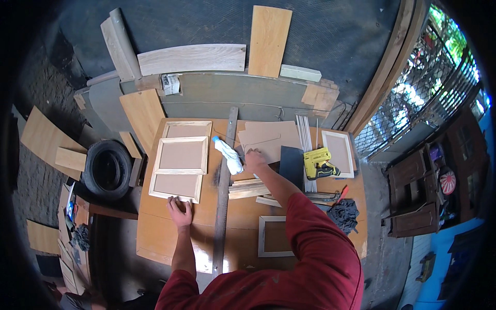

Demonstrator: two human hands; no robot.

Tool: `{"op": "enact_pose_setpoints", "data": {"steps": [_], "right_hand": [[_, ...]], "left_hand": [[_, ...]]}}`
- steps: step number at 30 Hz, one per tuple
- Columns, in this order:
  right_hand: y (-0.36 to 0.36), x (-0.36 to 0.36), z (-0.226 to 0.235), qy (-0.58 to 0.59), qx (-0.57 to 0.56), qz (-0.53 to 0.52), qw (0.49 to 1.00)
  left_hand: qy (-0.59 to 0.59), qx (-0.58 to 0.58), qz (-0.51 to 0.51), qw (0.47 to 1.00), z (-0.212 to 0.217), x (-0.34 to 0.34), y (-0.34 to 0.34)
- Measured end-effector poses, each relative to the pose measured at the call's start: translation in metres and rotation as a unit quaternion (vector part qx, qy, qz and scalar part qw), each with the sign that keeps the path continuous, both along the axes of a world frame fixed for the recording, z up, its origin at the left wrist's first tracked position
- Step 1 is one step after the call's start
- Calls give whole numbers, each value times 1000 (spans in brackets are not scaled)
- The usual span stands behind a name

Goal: Assembling and gluing a wooden frame.

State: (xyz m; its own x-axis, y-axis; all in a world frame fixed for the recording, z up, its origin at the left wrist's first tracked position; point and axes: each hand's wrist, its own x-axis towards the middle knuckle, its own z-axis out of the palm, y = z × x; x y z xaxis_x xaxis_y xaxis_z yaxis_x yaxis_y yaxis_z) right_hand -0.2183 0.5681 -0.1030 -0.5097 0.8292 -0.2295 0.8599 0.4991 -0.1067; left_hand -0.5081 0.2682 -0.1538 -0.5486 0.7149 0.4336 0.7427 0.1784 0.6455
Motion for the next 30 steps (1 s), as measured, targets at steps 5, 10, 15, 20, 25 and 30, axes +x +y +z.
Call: {"op": "enact_pose_setpoints", "data": {"steps": [5, 10, 15, 20, 25, 30], "right_hand": [[-13, -14, -8, -78, 114, 26, 990], [-25, -15, -2, -49, 173, 1, 984], [-42, -26, 9, -35, 152, -12, 988], [-65, -42, 43, -38, 188, 43, 981], [-84, -56, 82, -101, 184, 98, 973], [-95, -58, 145, -123, 203, 135, 962]], "left_hand": [[4, 15, -4, 1000, 1, -2, 2], [-32, 35, -5, 999, -4, -2, 3], [-31, 29, 0, 999, -4, -5, 4], [-47, 20, 1, 999, -5, -7, 1], [-47, 43, -9, 998, -3, -7, 3], [-60, 69, -17, 996, -7, -10, 0]]}}
